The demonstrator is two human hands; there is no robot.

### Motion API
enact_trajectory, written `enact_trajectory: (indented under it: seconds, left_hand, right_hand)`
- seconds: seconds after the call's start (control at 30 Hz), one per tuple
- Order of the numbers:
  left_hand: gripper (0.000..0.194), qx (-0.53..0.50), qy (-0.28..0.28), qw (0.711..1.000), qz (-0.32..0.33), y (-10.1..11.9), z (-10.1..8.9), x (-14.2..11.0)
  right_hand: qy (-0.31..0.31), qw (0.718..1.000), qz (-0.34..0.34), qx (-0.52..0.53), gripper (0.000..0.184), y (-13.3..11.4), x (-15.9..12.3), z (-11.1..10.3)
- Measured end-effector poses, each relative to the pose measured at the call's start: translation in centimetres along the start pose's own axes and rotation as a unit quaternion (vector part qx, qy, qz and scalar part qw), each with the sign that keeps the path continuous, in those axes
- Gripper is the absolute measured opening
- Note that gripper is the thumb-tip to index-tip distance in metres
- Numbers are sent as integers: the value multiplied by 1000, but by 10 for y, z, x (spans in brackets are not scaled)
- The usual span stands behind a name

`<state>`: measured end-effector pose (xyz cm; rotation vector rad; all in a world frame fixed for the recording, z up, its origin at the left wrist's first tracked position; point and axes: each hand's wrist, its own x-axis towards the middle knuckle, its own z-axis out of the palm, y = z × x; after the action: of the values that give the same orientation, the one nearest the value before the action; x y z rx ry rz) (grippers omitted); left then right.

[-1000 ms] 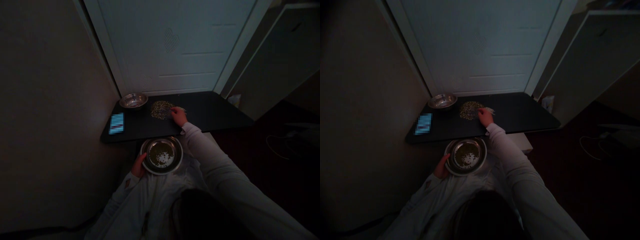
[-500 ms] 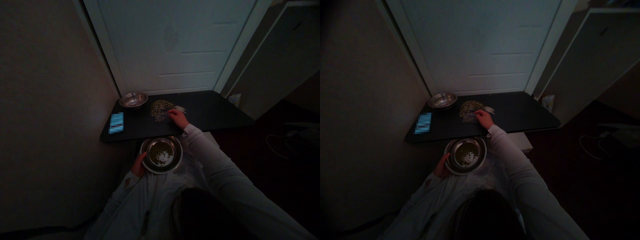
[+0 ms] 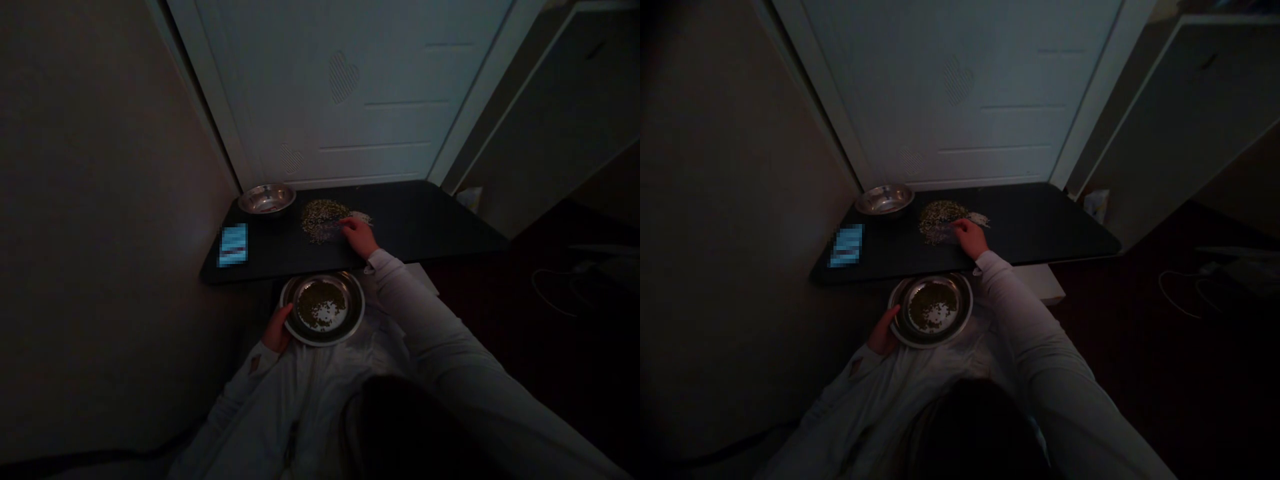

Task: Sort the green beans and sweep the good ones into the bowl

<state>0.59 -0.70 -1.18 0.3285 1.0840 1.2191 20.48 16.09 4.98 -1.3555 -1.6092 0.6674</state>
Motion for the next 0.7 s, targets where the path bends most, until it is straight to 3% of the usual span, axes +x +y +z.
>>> enact_trajectory:
  seconds: [0.23, 0.4, 0.7]
  left_hand:
    - [17, -1, -26, 1000, -5, 0, 0, 0]
    - [21, 2, -22, 1000, 5, -1, -1, 1]
    - [23, 12, -12, 1000, 1, -3, -5, 4]
  right_hand:
    - [11, 999, -1, -32, 25, -3, -3, -3]
    - [-16, 1000, -5, -21, 25, -4, -4, -2]
    - [-7, 1000, 4, -2, 25, -2, -3, -2]
